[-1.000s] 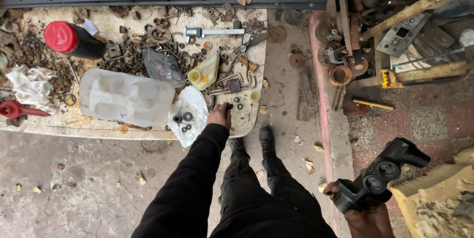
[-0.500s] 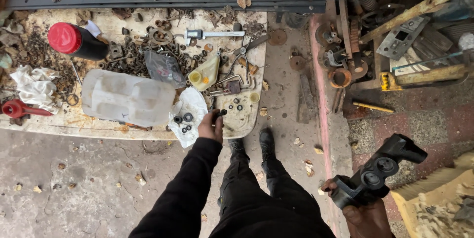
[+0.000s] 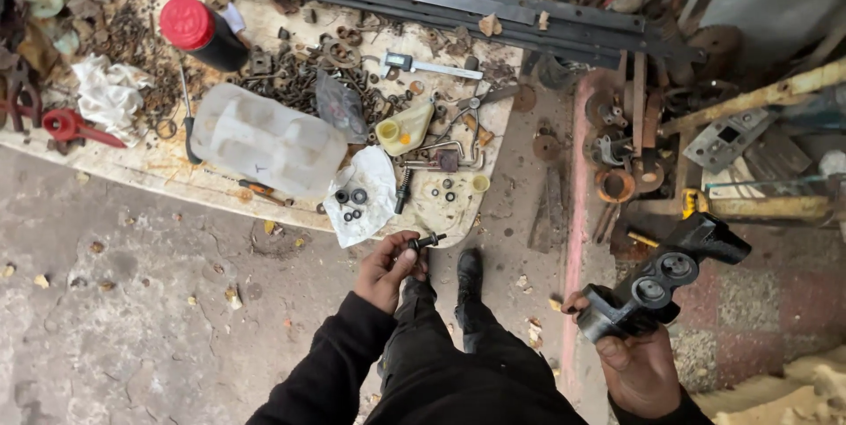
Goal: The person uses a screwdriver to manipulate a small black mechanical part held in a vise, then removes it and places it on a cluttered workbench. They pick up a spray can and apply lubricant to the part, then return the can to a shelf. Finally, they pick up another small part and a screwdriver to continue working on it.
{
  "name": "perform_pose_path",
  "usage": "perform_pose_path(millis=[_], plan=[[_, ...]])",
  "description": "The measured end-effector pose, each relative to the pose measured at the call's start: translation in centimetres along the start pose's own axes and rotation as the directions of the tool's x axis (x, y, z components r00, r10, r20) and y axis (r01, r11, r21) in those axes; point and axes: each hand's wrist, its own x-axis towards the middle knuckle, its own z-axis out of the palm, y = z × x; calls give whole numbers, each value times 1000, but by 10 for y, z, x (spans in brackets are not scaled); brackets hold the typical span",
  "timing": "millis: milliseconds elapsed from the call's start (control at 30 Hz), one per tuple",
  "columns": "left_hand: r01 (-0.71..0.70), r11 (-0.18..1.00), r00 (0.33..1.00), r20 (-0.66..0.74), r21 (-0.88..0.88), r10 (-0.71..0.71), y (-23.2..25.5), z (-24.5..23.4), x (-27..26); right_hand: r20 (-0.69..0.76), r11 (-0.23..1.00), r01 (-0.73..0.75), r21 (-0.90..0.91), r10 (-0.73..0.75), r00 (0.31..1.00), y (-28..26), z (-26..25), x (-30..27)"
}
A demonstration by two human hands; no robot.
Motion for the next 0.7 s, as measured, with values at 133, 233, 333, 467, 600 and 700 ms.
perform_pose_path(millis=[133,233,333,467,600,700], plan=[[111,990,993,-42,-86,-114,4,-6,-13,42,999,-5,-32,7,999,-16,23,17],[166,976,975,-127,-143,-184,-46,-27,-13,84,997,34,-64,-28,996,-15,25,23],[164,986,963,-224,39,-152,-114,-39,3,90,994,39,-102,-30,996,-19,30,27],[239,955,947,-259,177,-189,-150,-26,36,84,991,-6,-133,17,996,-21,32,27],[-91,497,945,-83,863,317,-159,-13,83,108,984,-66,-166,85,991,-30,36,21],[0,356,985,-62,935,164,-174,-11,105,153,979,-107,-176,134,979,-40,45,19]])
